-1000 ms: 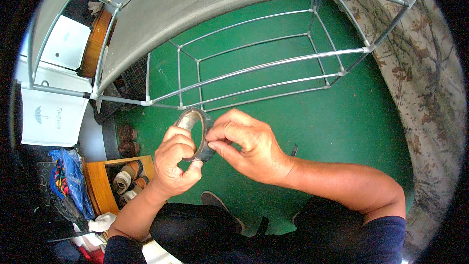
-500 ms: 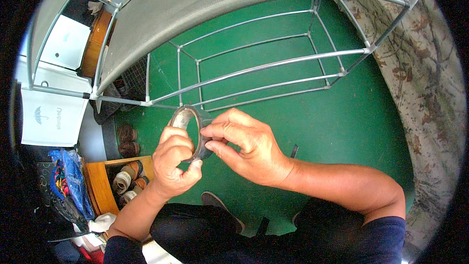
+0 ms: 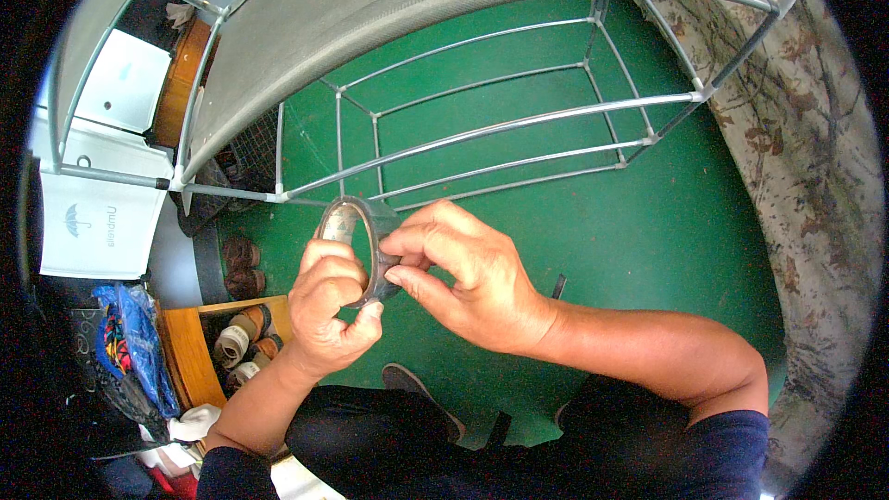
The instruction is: The person repairs a metal drying rack by applying duct tape to its frame. They first adjust the rack's position, then unroll and wrap silver duct tape around a metal bar, and finally cut the tape with a knife.
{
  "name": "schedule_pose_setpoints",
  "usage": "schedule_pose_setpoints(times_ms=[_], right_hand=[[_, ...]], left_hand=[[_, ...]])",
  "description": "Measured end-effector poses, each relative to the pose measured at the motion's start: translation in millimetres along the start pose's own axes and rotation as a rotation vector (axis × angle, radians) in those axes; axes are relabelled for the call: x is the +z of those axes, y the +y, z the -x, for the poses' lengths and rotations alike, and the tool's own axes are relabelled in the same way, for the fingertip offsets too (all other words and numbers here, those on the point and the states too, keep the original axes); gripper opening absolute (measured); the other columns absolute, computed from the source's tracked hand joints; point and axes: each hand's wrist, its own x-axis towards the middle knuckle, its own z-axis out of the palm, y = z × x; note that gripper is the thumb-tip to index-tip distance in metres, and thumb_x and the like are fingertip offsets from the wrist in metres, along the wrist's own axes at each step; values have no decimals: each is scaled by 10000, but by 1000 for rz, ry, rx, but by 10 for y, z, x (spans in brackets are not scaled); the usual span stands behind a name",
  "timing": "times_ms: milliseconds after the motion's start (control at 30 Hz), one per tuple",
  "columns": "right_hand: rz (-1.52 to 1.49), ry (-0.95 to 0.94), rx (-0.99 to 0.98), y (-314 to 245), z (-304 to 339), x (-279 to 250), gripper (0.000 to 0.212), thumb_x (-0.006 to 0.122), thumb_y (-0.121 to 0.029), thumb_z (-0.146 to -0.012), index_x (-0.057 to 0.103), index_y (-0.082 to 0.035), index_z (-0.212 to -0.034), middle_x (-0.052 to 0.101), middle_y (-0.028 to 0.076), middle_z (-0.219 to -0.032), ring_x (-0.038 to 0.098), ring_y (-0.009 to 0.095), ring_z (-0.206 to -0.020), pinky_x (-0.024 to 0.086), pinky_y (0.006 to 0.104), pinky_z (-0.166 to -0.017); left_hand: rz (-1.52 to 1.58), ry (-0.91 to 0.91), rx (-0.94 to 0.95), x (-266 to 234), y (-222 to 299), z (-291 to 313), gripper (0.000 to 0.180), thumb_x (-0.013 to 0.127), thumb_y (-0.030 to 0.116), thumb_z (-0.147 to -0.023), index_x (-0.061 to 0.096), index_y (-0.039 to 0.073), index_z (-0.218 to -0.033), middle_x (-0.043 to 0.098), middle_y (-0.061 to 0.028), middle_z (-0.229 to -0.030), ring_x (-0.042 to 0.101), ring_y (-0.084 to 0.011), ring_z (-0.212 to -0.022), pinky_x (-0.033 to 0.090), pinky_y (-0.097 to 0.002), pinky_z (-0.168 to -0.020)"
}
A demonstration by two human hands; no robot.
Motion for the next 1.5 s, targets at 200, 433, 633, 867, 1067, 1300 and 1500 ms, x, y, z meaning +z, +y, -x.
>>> schedule_pose_setpoints(times_ms=[200,433,633,867,1067,1300,1500], right_hand=[[125,-35,-157,53,-31,-28,261,839,9,-833,767,-24,-1081,715,113,-997,704,239,-909,576,347,-775],[68,-123,-126,67,-29,-35,188,799,11,-848,729,-35,-1017,673,115,-993,690,287,-907,576,372,-790],[-18,-27,60,44,-36,-23,286,814,-52,-888,669,-23,-1133,668,98,-992,682,212,-906,571,349,-803],[-534,-162,561,140,25,-16,245,703,-183,-1032,651,1,-1185,704,33,-1045,632,90,-962,539,298,-847],[-526,-178,543,146,0,-72,203,604,-88,-1006,683,2,-1169,720,23,-1073,634,98,-1009,517,303,-920],[-431,-459,653,139,-6,-120,271,572,-101,-967,669,-11,-1203,679,30,-1080,581,108,-1022,476,304,-929],[-430,-481,626,177,30,-76,288,586,-146,-974,648,-17,-1224,656,37,-1082,563,114,-1011,467,301,-898]], left_hand=[[-6,-14,5,10,-12,6,259,797,-17,-651,610,63,-810,614,-66,-854,606,-307,-852,507,-441,-800],[5,-38,1,22,-39,37,263,798,-17,-660,597,64,-807,618,-66,-858,606,-309,-865,504,-469,-842],[59,18,-61,20,-30,12,251,807,-7,-700,599,60,-824,643,-73,-903,617,-318,-899,505,-482,-875],[72,-114,27,-1,-112,-5,268,887,100,-728,664,63,-873,690,-83,-968,630,-318,-980,450,-558,-1028],[100,120,-115,-28,-229,104,534,943,354,-762,606,58,-1052,586,-106,-1053,581,-285,-1024,443,-516,-1059],[262,10,-259,-28,-222,50,750,870,402,-847,591,23,-1431,530,-220,-1492,547,-375,-1357,440,-464,-1130],[443,-63,-299,-2,-306,157,584,876,289,-847,662,51,-1335,575,-122,-1338,611,-264,-1193,490,-378,-1035]])
